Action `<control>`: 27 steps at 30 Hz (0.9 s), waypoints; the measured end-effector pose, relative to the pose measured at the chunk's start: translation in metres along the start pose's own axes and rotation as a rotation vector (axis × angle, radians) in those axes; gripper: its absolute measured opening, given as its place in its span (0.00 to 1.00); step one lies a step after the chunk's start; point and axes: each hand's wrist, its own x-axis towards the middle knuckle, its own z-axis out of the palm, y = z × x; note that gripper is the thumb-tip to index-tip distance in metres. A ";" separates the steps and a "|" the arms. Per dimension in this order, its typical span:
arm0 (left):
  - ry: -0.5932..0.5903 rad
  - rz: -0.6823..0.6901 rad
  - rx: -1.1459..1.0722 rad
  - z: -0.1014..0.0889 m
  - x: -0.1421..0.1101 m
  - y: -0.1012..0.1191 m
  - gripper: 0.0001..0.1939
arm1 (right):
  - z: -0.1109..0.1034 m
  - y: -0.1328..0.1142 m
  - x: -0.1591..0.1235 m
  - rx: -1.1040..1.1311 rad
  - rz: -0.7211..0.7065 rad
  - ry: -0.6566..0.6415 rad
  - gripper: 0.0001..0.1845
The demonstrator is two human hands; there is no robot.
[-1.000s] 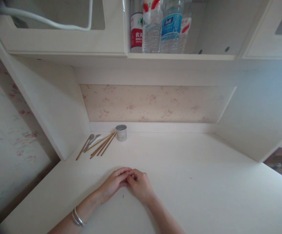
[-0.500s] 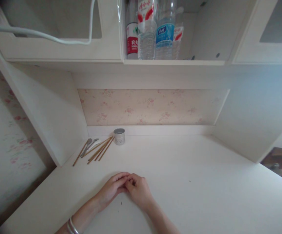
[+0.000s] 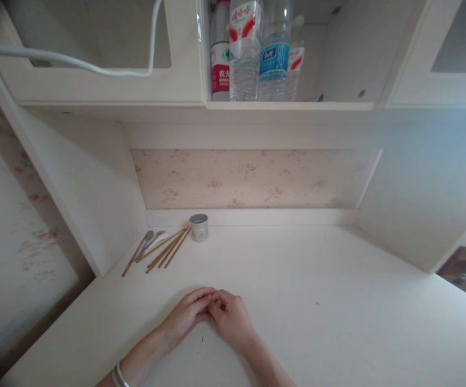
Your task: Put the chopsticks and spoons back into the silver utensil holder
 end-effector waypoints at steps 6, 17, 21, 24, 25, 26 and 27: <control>-0.011 0.017 0.002 0.000 0.001 0.000 0.17 | 0.001 -0.001 0.000 -0.021 0.009 0.009 0.11; 0.009 0.009 0.008 -0.001 0.002 -0.004 0.18 | 0.001 -0.003 -0.001 0.008 0.011 0.008 0.10; 0.001 0.017 0.013 0.000 0.002 -0.002 0.17 | 0.001 -0.003 0.000 0.007 0.011 0.004 0.11; 0.001 0.017 0.013 0.001 0.001 0.000 0.16 | 0.001 -0.002 0.000 -0.003 0.012 0.005 0.11; 0.004 0.012 0.013 0.001 0.001 0.001 0.16 | 0.001 -0.002 0.001 -0.005 0.011 0.005 0.11; 0.009 0.009 0.012 0.002 0.000 0.001 0.16 | 0.001 -0.002 0.001 -0.006 0.009 0.004 0.11; 0.012 0.006 0.010 0.002 0.000 0.001 0.16 | 0.001 -0.002 0.001 -0.003 0.007 0.003 0.11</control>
